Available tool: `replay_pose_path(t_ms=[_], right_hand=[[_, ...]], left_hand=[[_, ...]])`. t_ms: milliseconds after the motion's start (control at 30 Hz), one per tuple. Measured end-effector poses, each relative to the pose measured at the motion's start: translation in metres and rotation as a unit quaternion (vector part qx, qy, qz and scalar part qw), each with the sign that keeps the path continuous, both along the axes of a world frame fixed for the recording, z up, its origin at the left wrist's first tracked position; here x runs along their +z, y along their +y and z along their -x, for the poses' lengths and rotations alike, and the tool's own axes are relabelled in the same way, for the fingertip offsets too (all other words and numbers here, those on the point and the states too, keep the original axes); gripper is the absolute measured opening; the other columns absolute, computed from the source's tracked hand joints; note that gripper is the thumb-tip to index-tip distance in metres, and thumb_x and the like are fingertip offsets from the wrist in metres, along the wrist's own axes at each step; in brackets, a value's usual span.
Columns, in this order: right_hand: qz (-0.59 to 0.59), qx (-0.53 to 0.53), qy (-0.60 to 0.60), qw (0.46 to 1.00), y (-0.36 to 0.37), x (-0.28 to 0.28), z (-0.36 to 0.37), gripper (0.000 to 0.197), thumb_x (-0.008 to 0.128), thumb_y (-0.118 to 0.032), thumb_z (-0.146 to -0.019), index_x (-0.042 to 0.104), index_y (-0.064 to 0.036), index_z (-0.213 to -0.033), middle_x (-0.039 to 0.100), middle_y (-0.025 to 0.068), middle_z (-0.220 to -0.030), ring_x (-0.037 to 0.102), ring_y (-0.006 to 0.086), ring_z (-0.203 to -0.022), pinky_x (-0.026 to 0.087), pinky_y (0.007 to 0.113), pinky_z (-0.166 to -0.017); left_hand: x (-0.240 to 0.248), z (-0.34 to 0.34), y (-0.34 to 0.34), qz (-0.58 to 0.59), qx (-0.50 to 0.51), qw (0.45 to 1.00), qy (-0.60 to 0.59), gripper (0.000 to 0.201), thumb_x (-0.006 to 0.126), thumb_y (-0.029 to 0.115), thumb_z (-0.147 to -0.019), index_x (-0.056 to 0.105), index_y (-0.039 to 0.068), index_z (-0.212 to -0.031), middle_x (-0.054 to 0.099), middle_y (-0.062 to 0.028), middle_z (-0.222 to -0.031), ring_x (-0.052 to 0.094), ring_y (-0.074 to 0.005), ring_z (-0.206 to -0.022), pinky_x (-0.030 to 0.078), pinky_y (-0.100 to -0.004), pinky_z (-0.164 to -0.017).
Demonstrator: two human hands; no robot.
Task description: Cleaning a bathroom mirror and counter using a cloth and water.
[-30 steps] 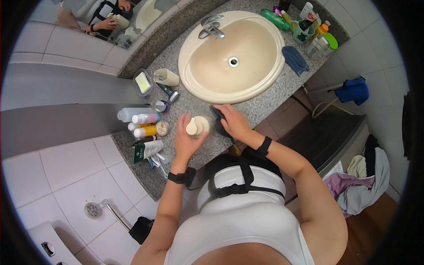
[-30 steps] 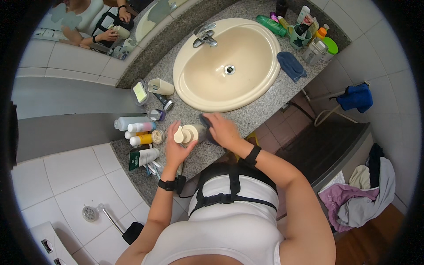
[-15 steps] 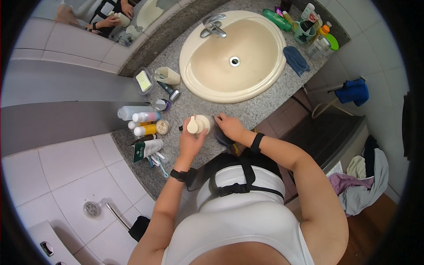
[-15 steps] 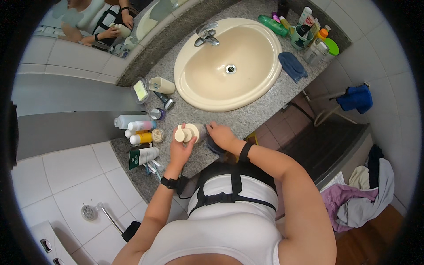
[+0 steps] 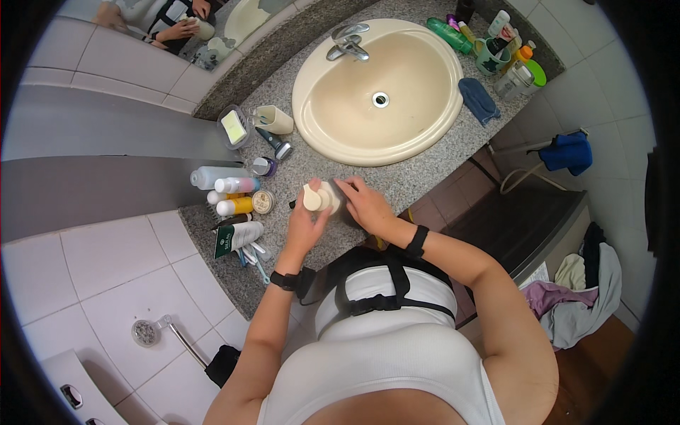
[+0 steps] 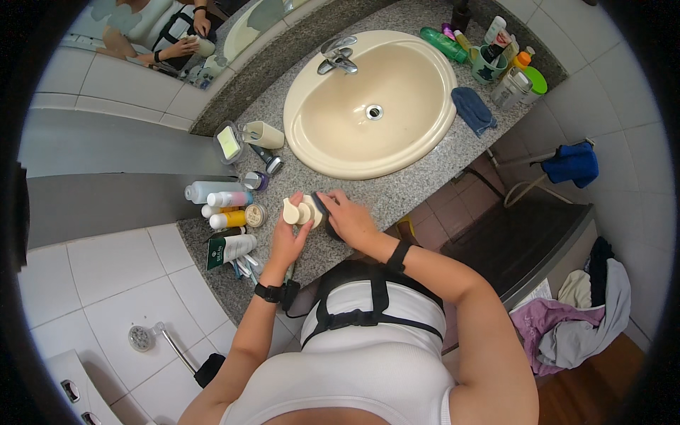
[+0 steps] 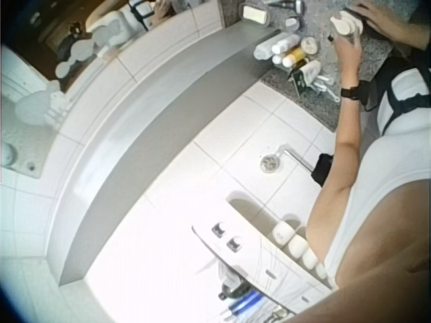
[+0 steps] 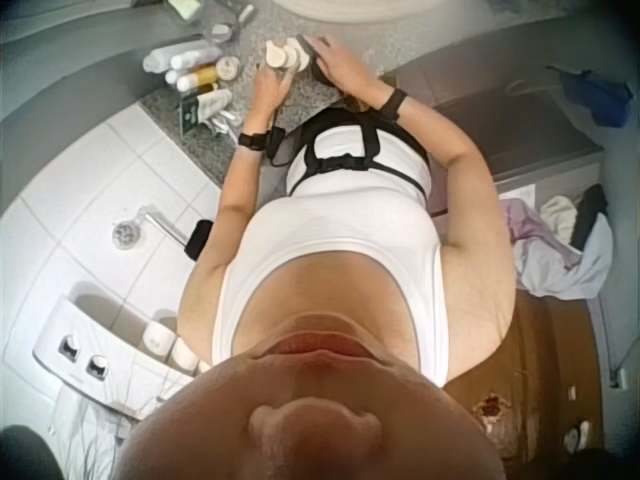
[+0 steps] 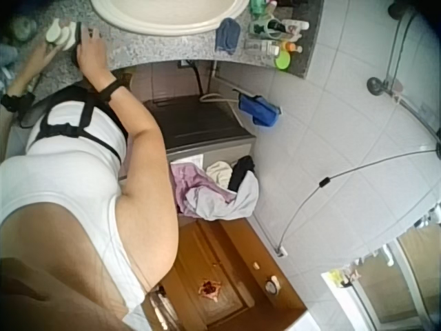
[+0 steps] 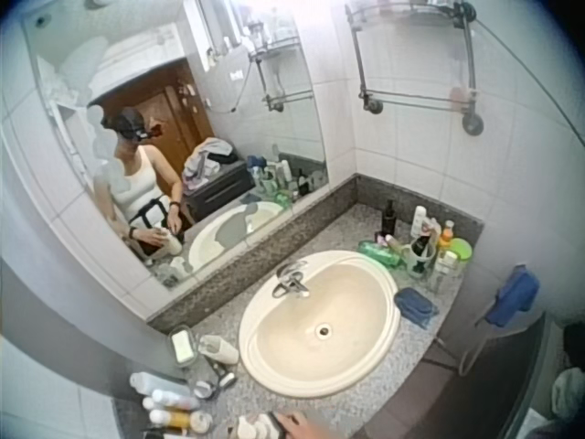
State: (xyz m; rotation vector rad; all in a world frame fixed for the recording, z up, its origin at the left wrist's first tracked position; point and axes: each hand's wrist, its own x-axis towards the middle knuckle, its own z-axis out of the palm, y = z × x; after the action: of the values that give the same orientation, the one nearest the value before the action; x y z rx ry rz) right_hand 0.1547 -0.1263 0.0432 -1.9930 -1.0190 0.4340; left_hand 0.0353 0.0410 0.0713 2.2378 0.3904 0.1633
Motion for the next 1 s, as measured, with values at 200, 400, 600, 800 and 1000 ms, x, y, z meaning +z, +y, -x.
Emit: replay_pose_path(t_ms=[200,400,600,800,1000], right_hand=[[0.076,0.018,-0.057,0.995,-0.005,-0.055,0.006,0.05,0.058,-0.005,-0.089,0.053,-0.0059,-0.138,0.058,0.0167,-0.117,0.067,0.038,-0.088,0.057,0.048,-0.07],[0.236,0.102,-0.038,0.966,-0.003,-0.068,-0.018,0.046,0.057,-0.007,-0.091,0.055,-0.0065,-0.137,0.056,0.0189,-0.118,0.067,0.0401,-0.089,0.056,0.049,-0.076],[0.025,-0.09,0.059,0.994,-0.019,-0.01,-0.021,0.049,0.058,-0.004,-0.092,0.05,-0.0117,-0.14,0.051,0.0204,-0.129,0.061,0.0455,-0.102,0.052,0.05,-0.083],[-0.03,0.014,-0.027,0.999,-0.005,0.003,-0.003,0.053,0.063,-0.005,-0.087,0.049,-0.007,-0.139,0.054,0.0171,-0.126,0.065,0.0411,-0.087,0.055,0.05,-0.073],[0.039,-0.004,-0.028,0.999,-0.005,-0.044,0.008,0.052,0.059,-0.005,-0.089,0.049,-0.0043,-0.14,0.055,0.0182,-0.122,0.066,0.0403,-0.087,0.056,0.049,-0.07]], left_hand=[[-0.005,-0.001,-0.001,-0.041,0.002,0.999,-0.017,0.059,0.07,0.015,-0.091,0.049,0.001,-0.144,0.051,-0.0241,-0.145,0.053,-0.0417,-0.131,0.045,-0.0423,-0.106],[-0.003,-0.004,-0.011,-0.04,0.106,0.992,0.055,0.068,0.079,0.026,-0.084,0.051,0.001,-0.14,0.057,-0.023,-0.135,0.061,-0.0385,-0.12,0.052,-0.0427,-0.095],[0.006,-0.01,-0.001,-0.054,0.118,0.99,0.051,0.076,0.084,0.028,-0.079,0.05,0.002,-0.141,0.058,-0.0224,-0.135,0.057,-0.0389,-0.126,0.048,-0.0436,-0.101],[-0.009,-0.007,0.005,-0.024,-0.006,1.0,-0.017,0.071,0.076,0.014,-0.085,0.046,0.003,-0.148,0.05,-0.0237,-0.148,0.047,-0.0394,-0.138,0.041,-0.0434,-0.111],[-0.014,-0.006,0.0,-0.021,0.013,0.999,-0.034,0.064,0.074,0.01,-0.087,0.049,0.004,-0.146,0.054,-0.0237,-0.145,0.053,-0.0399,-0.133,0.042,-0.0428,-0.11]])
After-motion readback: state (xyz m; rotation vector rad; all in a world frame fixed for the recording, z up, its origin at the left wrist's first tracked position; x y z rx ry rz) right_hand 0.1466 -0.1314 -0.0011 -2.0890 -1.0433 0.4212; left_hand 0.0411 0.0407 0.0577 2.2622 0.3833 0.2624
